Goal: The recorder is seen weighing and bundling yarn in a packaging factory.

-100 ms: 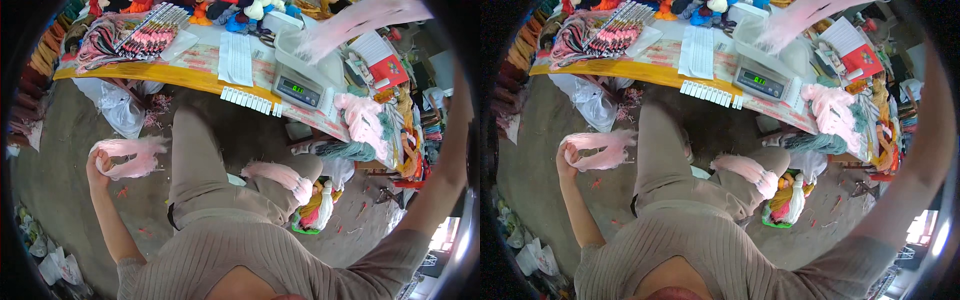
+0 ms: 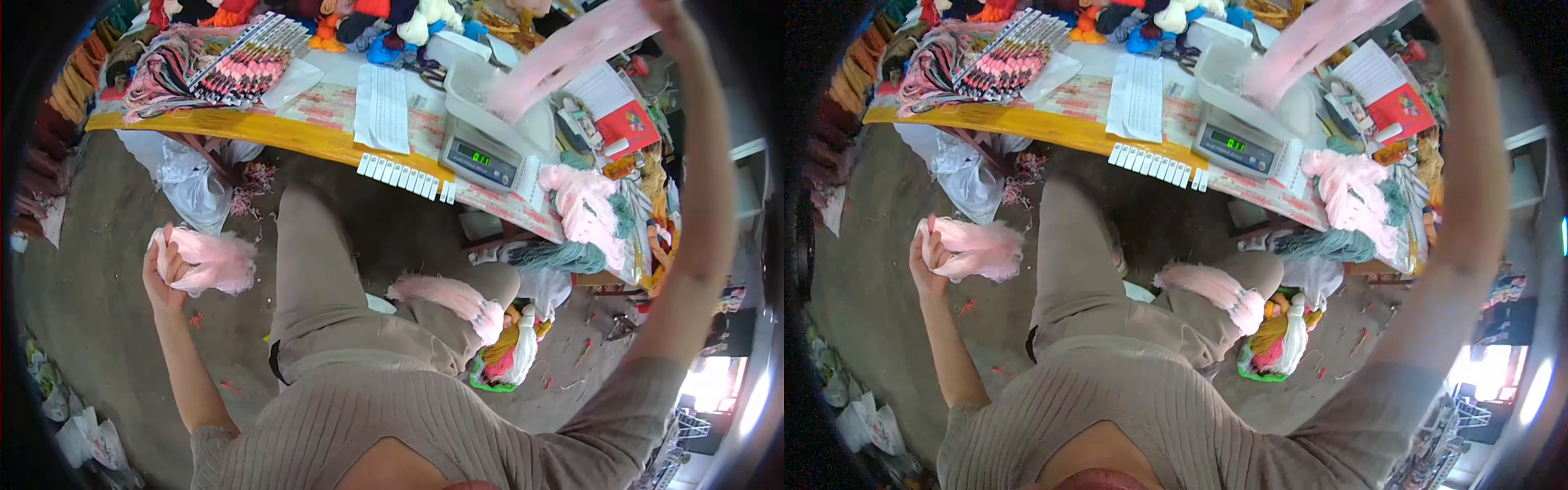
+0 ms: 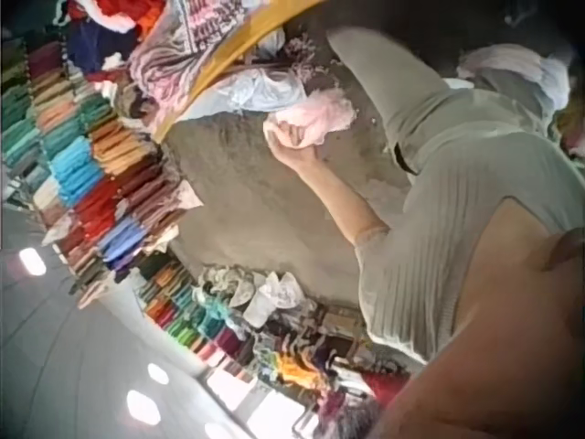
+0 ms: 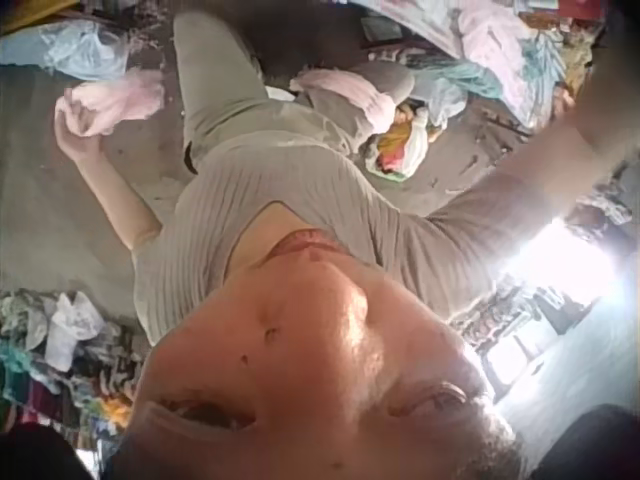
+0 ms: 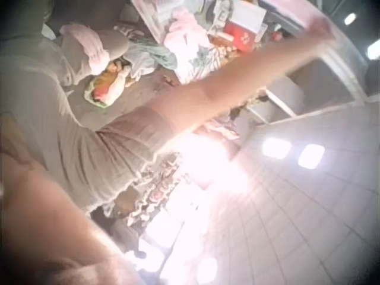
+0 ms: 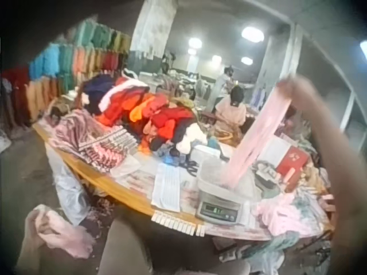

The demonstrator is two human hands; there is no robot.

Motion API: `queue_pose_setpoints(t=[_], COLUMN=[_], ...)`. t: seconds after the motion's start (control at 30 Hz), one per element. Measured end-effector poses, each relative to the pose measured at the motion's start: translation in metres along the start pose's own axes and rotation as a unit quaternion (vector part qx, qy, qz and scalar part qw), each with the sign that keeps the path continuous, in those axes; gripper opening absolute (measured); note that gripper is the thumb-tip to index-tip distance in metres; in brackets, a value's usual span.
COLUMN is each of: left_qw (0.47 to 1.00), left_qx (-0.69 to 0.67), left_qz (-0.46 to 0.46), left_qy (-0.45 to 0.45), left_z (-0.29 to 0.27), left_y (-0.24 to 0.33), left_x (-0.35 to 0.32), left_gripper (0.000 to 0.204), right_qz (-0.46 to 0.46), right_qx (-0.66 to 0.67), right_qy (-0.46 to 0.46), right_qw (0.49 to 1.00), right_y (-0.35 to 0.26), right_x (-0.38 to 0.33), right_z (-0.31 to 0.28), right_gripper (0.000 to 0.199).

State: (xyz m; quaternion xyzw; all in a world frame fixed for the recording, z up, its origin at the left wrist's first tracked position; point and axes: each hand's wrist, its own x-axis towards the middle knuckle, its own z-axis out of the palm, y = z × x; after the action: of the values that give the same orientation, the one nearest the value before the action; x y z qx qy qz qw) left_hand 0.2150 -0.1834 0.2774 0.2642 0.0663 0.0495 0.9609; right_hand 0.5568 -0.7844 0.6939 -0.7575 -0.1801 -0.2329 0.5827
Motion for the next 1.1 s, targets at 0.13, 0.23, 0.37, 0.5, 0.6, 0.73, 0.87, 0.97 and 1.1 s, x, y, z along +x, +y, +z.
queue_pose_setpoints(t=[0.13, 0.23, 0.37, 0.5, 0.6, 0.73, 0.87, 0.97, 1.1], left_qw=[0.993, 0.992, 0.951, 0.951, 0.939, 0.933, 0.942, 0.937, 0.950], left_qx=[-0.083, 0.121, 0.307, 0.304, 0.328, 0.299, 0.205, 0.224, 0.185], left_qz=[0.026, 0.013, 0.016, -0.032, -0.072, -0.148, -0.211, -0.224, -0.218], left_qy=[-0.075, -0.024, -0.008, -0.048, -0.076, -0.139, -0.165, -0.149, -0.129], left_z=[0.062, 0.052, 0.103, 0.110, 0.144, 0.175, 0.184, 0.173, 0.177], left_y=[-0.050, -0.087, -0.137, -0.169, -0.202, -0.232, -0.239, -0.241, -0.241], left_x=[-0.003, 0.010, 0.015, 0.022, 0.030, 0.024, 0.016, 0.015, 0.010], left_gripper=[0.052, 0.026, 0.022, 0.021, 0.024, 0.033, 0.036, 0.035, 0.034], right_qz=[-0.039, 0.081, 0.020, 0.026, 0.180, 0.213, 0.248, 0.260, 0.278], right_qx=[-0.297, -0.481, -0.498, -0.385, -0.205, 0.087, 0.132, 0.130, 0.128], right_qy=[-0.184, -0.229, -0.187, -0.073, -0.169, -0.241, -0.210, -0.208, -0.229], right_qw=[0.936, 0.842, 0.847, 0.920, 0.947, 0.943, 0.936, 0.934, 0.924], right_y=[0.146, 0.224, 0.242, 0.169, 0.149, 0.103, 0.107, 0.108, 0.111], right_x=[-0.043, -0.138, -0.273, -0.333, -0.393, -0.437, -0.448, -0.449, -0.452], right_z=[0.024, 0.043, 0.046, 0.092, 0.113, 0.182, 0.196, 0.192, 0.187], right_gripper=[0.034, 0.023, 0.030, 0.035, 0.027, 0.014, 0.012, 0.007, 0.010])
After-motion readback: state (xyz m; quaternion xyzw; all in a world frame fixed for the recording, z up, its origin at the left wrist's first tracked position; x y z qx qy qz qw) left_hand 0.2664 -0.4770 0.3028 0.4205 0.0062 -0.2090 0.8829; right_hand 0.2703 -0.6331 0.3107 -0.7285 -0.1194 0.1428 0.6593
